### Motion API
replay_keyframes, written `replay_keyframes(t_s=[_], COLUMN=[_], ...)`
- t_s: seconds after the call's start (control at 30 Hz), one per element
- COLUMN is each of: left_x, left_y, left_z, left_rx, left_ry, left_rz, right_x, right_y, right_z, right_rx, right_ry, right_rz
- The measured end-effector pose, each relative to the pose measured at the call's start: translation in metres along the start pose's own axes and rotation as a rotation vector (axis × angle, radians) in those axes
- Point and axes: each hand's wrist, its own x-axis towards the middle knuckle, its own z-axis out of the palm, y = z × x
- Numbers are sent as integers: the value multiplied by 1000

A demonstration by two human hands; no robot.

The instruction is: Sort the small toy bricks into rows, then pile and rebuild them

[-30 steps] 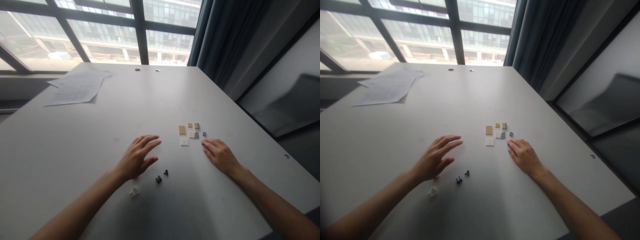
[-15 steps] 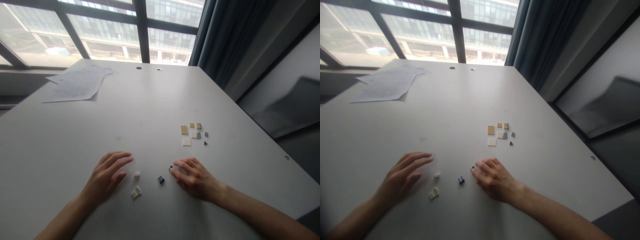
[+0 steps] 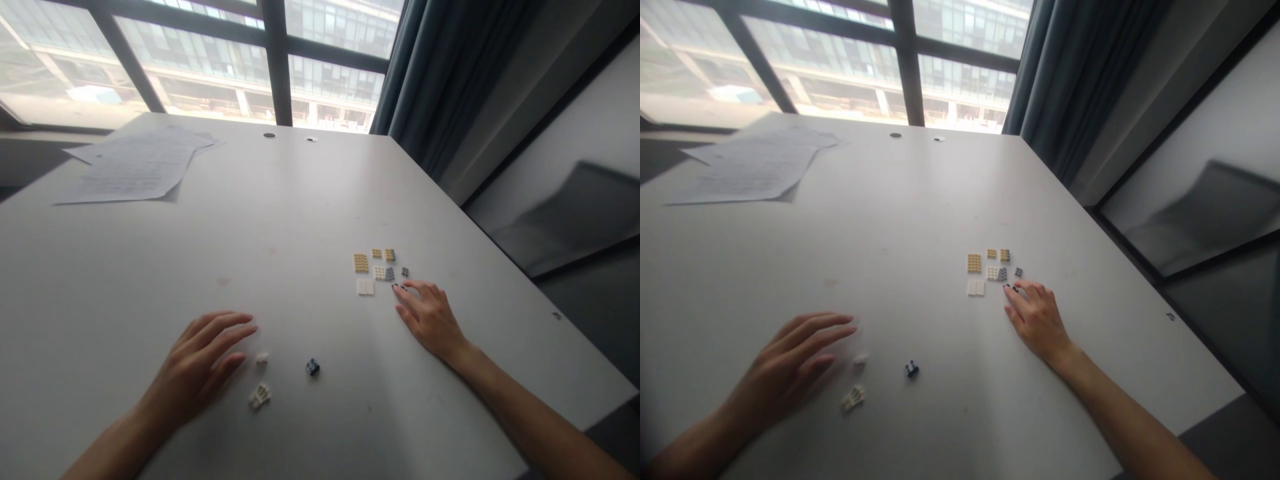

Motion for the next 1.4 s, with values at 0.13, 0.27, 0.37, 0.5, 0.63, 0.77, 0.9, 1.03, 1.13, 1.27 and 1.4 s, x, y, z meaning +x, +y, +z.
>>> replay_keyframes(t_s=[0.13, 0.27, 0.37, 0.5, 0.63, 0.77, 0.9, 1.03, 1.13, 1.27, 1.4], left_x=[-1, -1, -1, 1, 4, 4, -3, -7, -4, 15, 47], left_y=[-1, -1, 0, 2, 7, 20, 33, 37, 37, 41, 57], left_z=[1, 1, 1, -1, -8, -16, -20, -18, -14, -4, 20], left_rx=[-5, -13, -15, -12, 30, 31, 18, 34, 45, 85, 101], left_ry=[-2, -6, -4, -4, -51, -97, -187, -227, -235, -276, -337], left_rz=[-2, -2, 1, 24, 40, 109, 161, 182, 197, 220, 251], right_x=[-2, -3, -5, -6, 1, 8, 10, 10, 8, 2, -8], right_y=[-1, 1, 3, 0, -26, -73, -116, -130, -122, -96, -59], right_z=[0, 0, 0, -3, -11, -16, -12, -4, -3, -8, -14], right_rx=[9, 2, 19, 48, 137, 310, 392, 381, 364, 334, 254], right_ry=[-6, -7, 19, 87, 108, 3, -102, -127, -115, -97, -93], right_rz=[14, 26, 16, -15, -134, -420, -677, -731, -682, -565, -415])
